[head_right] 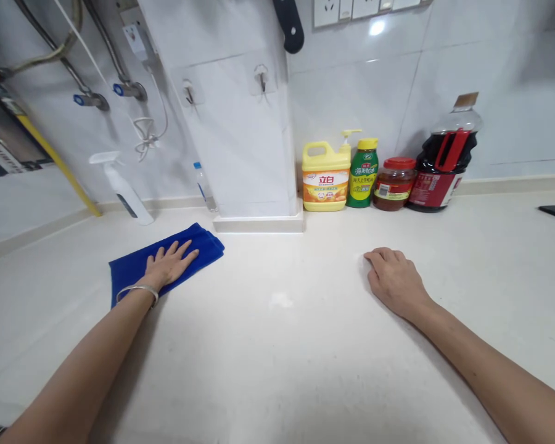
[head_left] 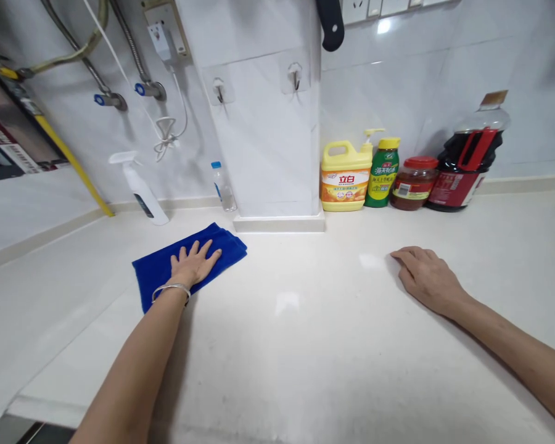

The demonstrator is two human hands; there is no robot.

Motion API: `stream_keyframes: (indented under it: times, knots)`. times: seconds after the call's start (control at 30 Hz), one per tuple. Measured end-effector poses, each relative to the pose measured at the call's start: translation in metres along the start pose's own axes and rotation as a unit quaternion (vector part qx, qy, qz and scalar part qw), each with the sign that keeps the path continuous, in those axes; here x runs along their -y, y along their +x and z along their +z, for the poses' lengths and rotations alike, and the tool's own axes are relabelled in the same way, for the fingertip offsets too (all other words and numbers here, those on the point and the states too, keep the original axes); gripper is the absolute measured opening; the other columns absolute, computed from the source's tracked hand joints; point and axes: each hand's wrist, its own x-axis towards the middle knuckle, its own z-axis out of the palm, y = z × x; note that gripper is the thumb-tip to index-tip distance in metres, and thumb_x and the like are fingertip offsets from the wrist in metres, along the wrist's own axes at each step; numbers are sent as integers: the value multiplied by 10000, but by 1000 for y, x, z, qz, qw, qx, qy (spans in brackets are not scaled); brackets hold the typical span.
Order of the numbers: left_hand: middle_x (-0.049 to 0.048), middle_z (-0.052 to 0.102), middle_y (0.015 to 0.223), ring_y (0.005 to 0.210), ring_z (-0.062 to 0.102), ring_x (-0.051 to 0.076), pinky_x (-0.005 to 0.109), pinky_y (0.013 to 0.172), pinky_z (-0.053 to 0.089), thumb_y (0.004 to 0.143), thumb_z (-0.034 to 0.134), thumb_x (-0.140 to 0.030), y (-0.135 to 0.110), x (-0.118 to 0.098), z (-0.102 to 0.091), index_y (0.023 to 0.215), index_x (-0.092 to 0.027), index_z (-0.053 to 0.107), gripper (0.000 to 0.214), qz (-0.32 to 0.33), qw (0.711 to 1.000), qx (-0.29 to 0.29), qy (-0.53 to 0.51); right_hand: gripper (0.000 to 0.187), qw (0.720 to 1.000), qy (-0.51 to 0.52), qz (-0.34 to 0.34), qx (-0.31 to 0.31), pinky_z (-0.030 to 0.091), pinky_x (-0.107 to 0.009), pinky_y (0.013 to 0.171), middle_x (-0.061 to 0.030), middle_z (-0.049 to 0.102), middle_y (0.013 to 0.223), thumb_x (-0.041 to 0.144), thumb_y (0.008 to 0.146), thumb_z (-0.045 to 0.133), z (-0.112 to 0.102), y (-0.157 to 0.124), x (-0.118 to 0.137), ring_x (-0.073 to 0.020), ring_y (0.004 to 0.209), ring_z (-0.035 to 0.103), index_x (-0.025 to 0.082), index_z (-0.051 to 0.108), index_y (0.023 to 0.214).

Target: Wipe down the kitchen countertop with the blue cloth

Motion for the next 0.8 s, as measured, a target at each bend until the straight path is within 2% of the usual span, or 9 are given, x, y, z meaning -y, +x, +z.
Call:
stream_keyframes:
  times: [0.3,0.5,0.63,0.8]
  knots:
    - [-23,103,1696,1551,90,353,565,1251,104,955,195,-680,53,-8,-3,1606,-385,175,716,83,996,8,-6,430,998,15,-23,-52,511,-470,915,-114,619,1249,265,918,307,10,-2,-8,-301,1075,572,175,623,1196]
    - [-30,111,1695,1551,90,354,580,1244,102,955,168,-685,85,2,3,1600,-396,194,708,58,998,2,-17,419,998,28,-40,-44,498,-463,937,-97,606,1277,306,944,303,13,-4,-18,-291,1113,574,208,586,1236]
    - [5,123,1694,1539,105,399,611,1227,121,948,171,-700,91,10,5,1600,-375,219,730,16,999,-11,-27,416,997,37,-46,-42,494,-453,937,-89,601,1287,319,946,311,14,-4,-21,-286,1119,572,223,582,1246]
    - [48,127,1693,1528,115,435,645,1204,146,945,171,-719,77,30,1,1604,-327,240,769,-28,999,-15,-29,424,997,38,-40,-46,497,-440,934,-97,608,1273,303,945,301,12,-3,-17,-280,1102,579,207,601,1229]
